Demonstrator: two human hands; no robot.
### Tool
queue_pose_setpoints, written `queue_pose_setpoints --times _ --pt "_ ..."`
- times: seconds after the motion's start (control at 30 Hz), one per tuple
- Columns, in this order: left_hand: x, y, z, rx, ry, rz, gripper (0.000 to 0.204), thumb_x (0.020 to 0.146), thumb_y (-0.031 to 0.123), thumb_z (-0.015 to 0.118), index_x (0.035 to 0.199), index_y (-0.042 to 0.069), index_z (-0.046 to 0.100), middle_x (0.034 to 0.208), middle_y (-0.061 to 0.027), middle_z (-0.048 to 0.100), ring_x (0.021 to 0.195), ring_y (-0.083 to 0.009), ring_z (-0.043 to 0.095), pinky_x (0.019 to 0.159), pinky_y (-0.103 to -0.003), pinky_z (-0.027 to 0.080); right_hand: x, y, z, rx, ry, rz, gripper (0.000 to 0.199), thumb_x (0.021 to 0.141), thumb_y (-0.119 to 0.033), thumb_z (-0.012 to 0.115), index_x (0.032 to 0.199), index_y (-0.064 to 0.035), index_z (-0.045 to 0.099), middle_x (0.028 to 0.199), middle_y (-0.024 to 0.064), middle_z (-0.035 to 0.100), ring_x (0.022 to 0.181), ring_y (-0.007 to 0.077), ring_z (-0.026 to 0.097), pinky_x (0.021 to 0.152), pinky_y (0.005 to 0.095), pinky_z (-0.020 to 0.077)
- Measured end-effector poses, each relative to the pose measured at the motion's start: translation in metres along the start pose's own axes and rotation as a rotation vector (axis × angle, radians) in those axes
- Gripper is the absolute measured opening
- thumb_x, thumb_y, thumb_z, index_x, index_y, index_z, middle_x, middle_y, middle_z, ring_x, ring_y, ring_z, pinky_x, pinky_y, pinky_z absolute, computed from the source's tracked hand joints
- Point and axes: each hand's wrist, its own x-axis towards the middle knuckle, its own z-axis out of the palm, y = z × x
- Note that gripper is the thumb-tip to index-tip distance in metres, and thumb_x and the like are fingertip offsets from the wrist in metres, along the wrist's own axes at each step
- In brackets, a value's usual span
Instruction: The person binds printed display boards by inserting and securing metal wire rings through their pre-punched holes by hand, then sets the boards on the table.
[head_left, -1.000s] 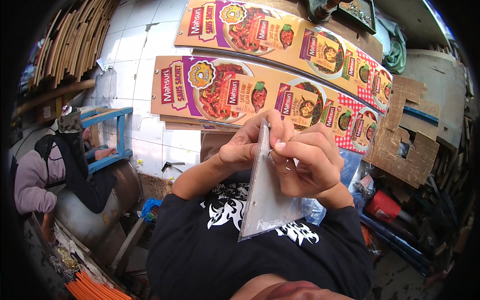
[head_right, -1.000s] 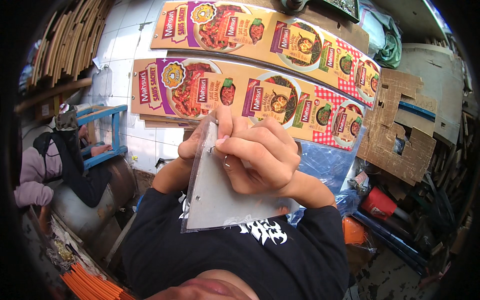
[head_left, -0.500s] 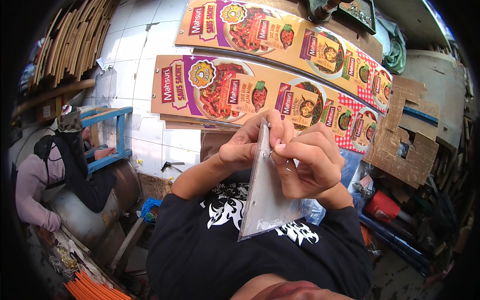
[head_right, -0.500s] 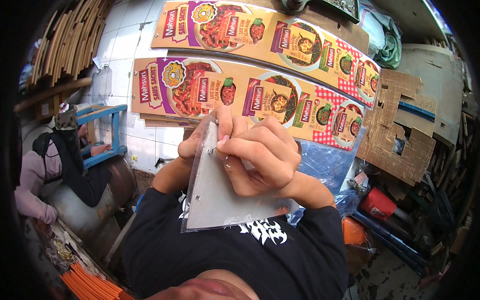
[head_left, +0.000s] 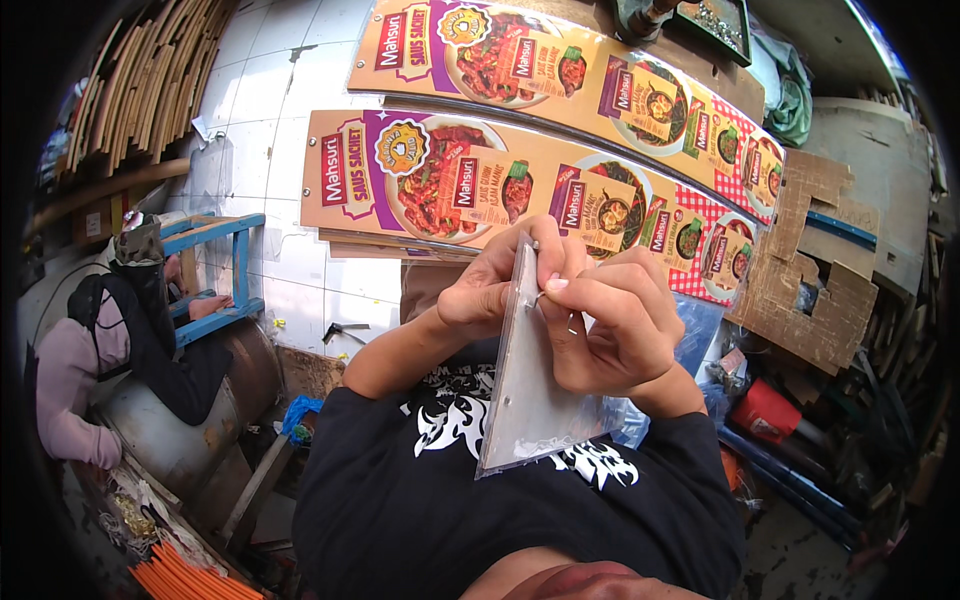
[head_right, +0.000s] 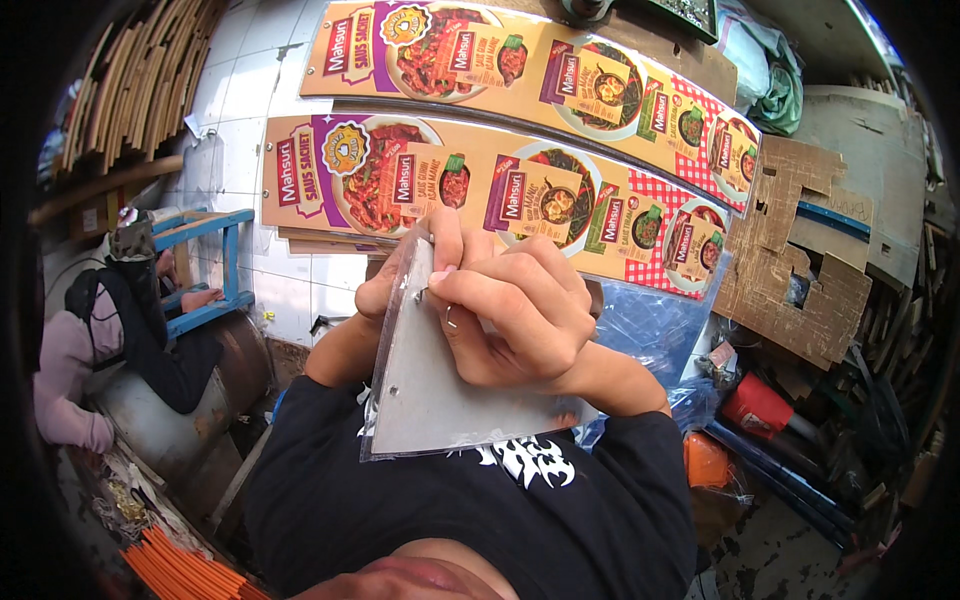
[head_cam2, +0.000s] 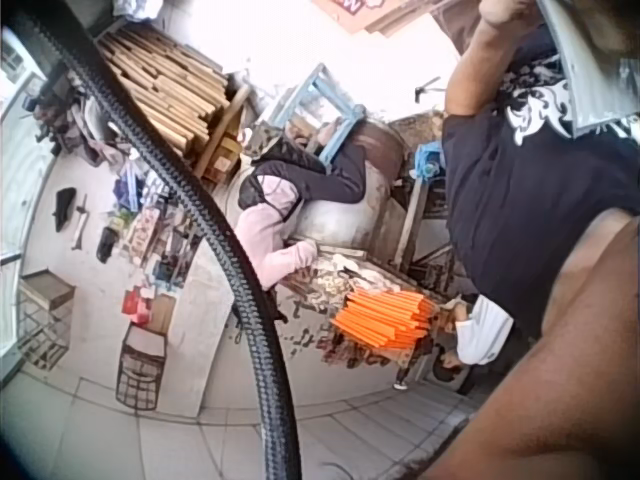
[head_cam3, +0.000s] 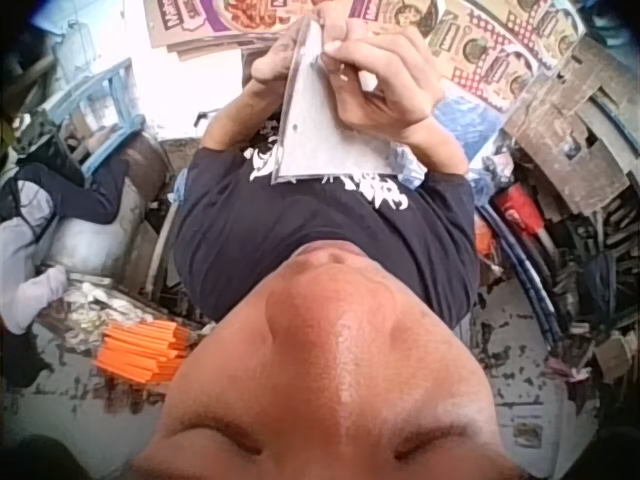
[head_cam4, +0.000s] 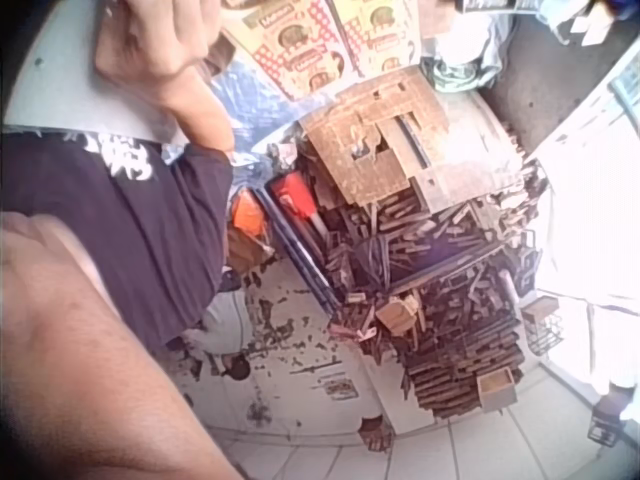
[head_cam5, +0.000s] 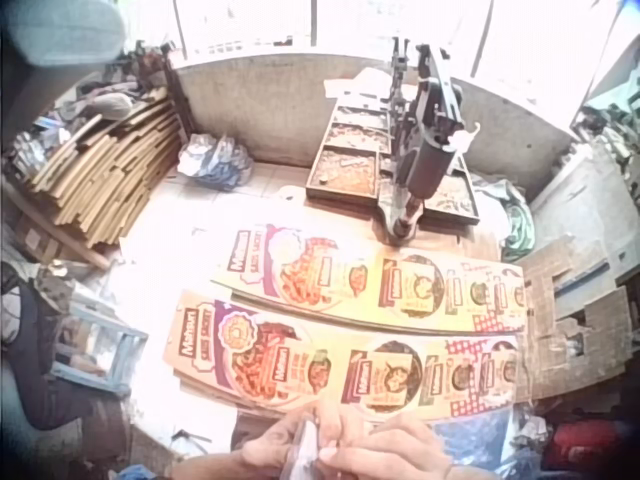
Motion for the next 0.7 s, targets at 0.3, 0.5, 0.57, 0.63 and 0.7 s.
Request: queue_pose_setpoints --times 0.3,0.5,0.57,0.63,0.7 --pt "-0.011 0.008 0.014 0.039 0.162 -0.226 0.037 0.084 0.035 0.07 0.096 0.009 0.046 0.096 -0.0044 0.049 0.086 -0.0128 0.048 0.075 -0.026 0.038 0.004 0.003 -0.002 0.097 0.063 0.099 0.033 0.063 0.01 0.07 0.094 -0.001 0.066 0.067 0.0049 0.06 0.052 0.016 0.052 0.048 0.0264 0.0387" --pt "0.002 -0.003 0.004 -0.066 -0.013 0.012 0.03 0.088 0.033 0.065 0.092 0.011 0.045 0.091 -0.0036 0.047 0.09 -0.0155 0.046 0.079 -0.03 0.037 0.001 -0.006 -0.008 0.116 -0.05 0.123 0.027 0.06 0.004 0.073 0.086 -0.0033 0.069 0.067 0.0069 0.061 0.053 0.0177 0.056 0.048 0.0265 0.0412" --pt "0.003 -0.004 0.002 -0.068 -0.021 0.015 0.03 0.088 0.033 0.065 0.093 0.011 0.045 0.091 -0.0037 0.048 0.09 -0.0159 0.046 0.079 -0.03 0.037 -0.001 -0.006 -0.007 0.135 -0.044 0.148 0.027 0.06 0.005 0.073 0.086 -0.0027 0.068 0.068 0.0072 0.061 0.053 0.0179 0.056 0.048 0.0266 0.0425" --pt "0.003 -0.004 0.002 -0.07 -0.029 0.018 0.029 0.089 0.032 0.064 0.093 0.011 0.045 0.091 -0.0038 0.048 0.09 -0.0164 0.047 0.079 -0.031 0.038 -0.002 -0.005 -0.006 0.136 -0.039 0.155 0.027 0.06 0.005 0.073 0.086 -0.0026 0.068 0.068 0.0071 0.061 0.053 0.018 0.056 0.049 0.0265 0.0429" --pt "0.003 -0.003 0.002 -0.072 -0.027 0.012 0.029 0.089 0.032 0.064 0.094 0.011 0.045 0.091 -0.0041 0.048 0.09 -0.0168 0.047 0.079 -0.03 0.038 -0.002 -0.005 -0.006 0.139 -0.035 0.16 0.027 0.06 0.005 0.073 0.085 -0.0025 0.068 0.068 0.0071 0.061 0.054 0.018 0.057 0.049 0.0265 0.0433"
